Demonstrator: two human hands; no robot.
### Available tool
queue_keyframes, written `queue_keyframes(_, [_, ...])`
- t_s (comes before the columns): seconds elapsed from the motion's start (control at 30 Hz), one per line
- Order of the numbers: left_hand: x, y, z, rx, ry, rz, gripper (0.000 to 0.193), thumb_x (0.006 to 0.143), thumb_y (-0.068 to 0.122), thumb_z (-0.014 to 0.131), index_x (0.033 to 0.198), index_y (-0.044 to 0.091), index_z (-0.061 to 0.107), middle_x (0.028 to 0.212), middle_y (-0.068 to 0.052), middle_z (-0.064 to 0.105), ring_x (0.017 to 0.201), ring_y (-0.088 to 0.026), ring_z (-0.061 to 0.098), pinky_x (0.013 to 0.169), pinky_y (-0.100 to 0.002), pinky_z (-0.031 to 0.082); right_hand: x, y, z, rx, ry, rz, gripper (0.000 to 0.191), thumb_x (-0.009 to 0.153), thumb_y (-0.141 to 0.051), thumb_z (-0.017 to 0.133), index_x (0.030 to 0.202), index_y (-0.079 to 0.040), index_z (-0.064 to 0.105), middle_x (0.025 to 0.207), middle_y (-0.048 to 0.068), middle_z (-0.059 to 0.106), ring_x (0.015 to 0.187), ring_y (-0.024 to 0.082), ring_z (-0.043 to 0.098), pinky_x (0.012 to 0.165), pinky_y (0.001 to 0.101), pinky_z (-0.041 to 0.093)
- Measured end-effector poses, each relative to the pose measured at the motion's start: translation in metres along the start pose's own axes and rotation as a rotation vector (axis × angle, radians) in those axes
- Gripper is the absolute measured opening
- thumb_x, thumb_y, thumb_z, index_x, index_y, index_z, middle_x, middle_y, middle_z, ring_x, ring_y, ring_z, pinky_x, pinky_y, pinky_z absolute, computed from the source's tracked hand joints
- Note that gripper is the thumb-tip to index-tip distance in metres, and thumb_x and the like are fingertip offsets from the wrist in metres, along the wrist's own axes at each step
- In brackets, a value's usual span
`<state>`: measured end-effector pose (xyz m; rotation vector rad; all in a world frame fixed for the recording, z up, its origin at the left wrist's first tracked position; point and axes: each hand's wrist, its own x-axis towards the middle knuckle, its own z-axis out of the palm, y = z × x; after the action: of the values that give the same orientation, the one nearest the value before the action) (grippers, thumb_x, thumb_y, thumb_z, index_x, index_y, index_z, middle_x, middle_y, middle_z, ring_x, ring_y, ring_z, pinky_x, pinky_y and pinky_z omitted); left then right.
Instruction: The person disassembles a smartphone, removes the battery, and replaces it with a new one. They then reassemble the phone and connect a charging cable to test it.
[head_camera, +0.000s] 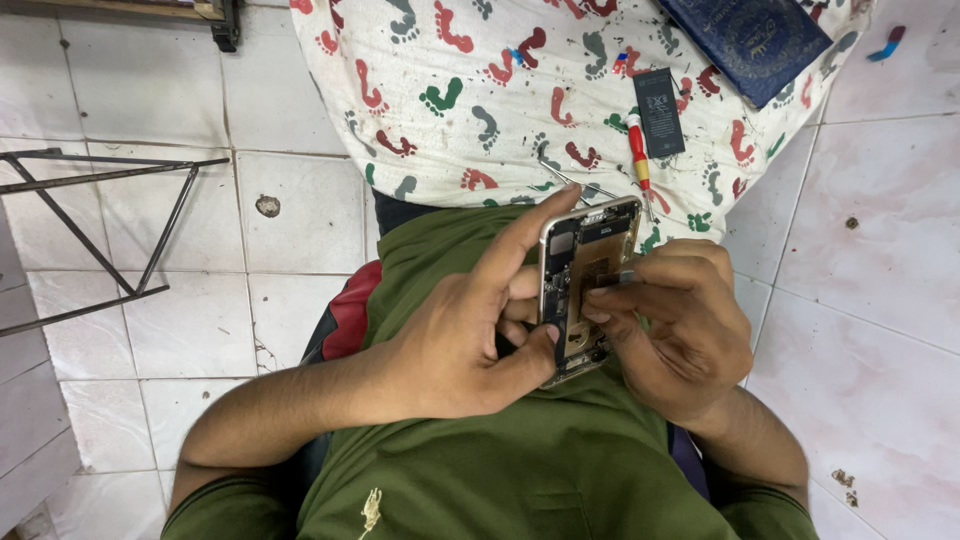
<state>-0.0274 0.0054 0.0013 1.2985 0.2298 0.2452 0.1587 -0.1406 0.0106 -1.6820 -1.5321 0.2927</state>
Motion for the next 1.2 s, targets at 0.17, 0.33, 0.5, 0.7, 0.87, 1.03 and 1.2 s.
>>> queue_keyframes(0.17, [0.006,-0.026,-0.006,-0.375,0.001,-0.013,0.085,0.097,-0.003,0.055,0.167,0.008,0.009,0.127,-0.008,0.066,0.104,-0.011,0.070,0.084,-0.026,0.058,-0.002,-0.004,-0.003,0.019,-0.012,-0.003,0.019,0.082,0.000,0.080,0.099,0.002,0.072,0.104,0.012,0.063,0.101,0.025,0.059,0.084,0.0353,0.049])
queue_keyframes(0.33, [0.016,-0.057,-0.003,-0.598,0.009,-0.207,0.057,0.108,0.028,0.052,0.155,-0.001,0.037,0.123,-0.013,0.064,0.100,-0.015,0.067,0.077,-0.030,0.056,-0.006,-0.009,-0.004,0.035,-0.061,0.072,0.015,0.086,0.000,0.079,0.100,0.002,0.073,0.108,0.014,0.065,0.103,0.025,0.060,0.084,0.0339,0.049])
queue_keyframes(0.5, [0.017,-0.048,0.002,-0.519,-0.012,-0.272,0.072,0.110,0.053,0.039,0.159,0.000,0.031,0.132,-0.020,0.061,0.104,-0.021,0.068,0.079,-0.033,0.062,-0.004,-0.008,-0.005,0.120,-0.087,0.160,0.011,0.092,0.001,0.076,0.100,0.004,0.070,0.113,0.015,0.068,0.106,0.024,0.060,0.087,0.0333,0.051])
queue_keyframes(0.7, [0.017,-0.008,0.000,-0.306,-0.051,-0.041,0.085,0.108,0.065,0.024,0.169,0.013,-0.003,0.173,-0.016,0.021,0.136,-0.026,0.060,0.087,-0.034,0.067,0.001,-0.016,-0.013,0.074,-0.096,0.121,0.016,0.085,-0.002,0.079,0.100,-0.002,0.074,0.109,0.010,0.065,0.109,0.025,0.058,0.090,0.0354,0.048])
queue_keyframes(0.87, [0.018,0.005,0.009,-0.411,-0.041,0.079,0.079,0.110,0.056,0.025,0.164,0.010,-0.011,0.162,-0.026,0.031,0.140,-0.030,0.052,0.100,-0.038,0.061,0.007,-0.025,-0.019,-0.062,-0.083,0.053,0.022,0.080,-0.004,0.084,0.100,-0.005,0.076,0.104,0.009,0.065,0.105,0.025,0.056,0.088,0.0367,0.045])
queue_keyframes(1.03, [0.014,0.006,0.016,-0.188,0.023,0.256,0.064,0.122,0.043,0.021,0.162,0.004,-0.010,0.173,-0.019,0.001,0.161,-0.029,0.018,0.136,-0.043,0.027,0.012,-0.030,-0.020,-0.120,-0.099,0.063,0.024,0.077,-0.004,0.085,0.099,-0.006,0.077,0.101,0.009,0.064,0.102,0.026,0.056,0.087,0.0382,0.045])
queue_keyframes(1.2, [0.011,0.008,0.015,-0.263,-0.037,0.229,0.067,0.123,0.044,0.022,0.164,0.003,-0.012,0.173,-0.022,0.010,0.156,-0.028,0.027,0.135,-0.042,0.029,0.014,-0.036,-0.024,-0.077,-0.109,0.158,0.027,0.072,-0.007,0.085,0.098,-0.010,0.078,0.097,0.006,0.066,0.101,0.024,0.056,0.089,0.0387,0.046])
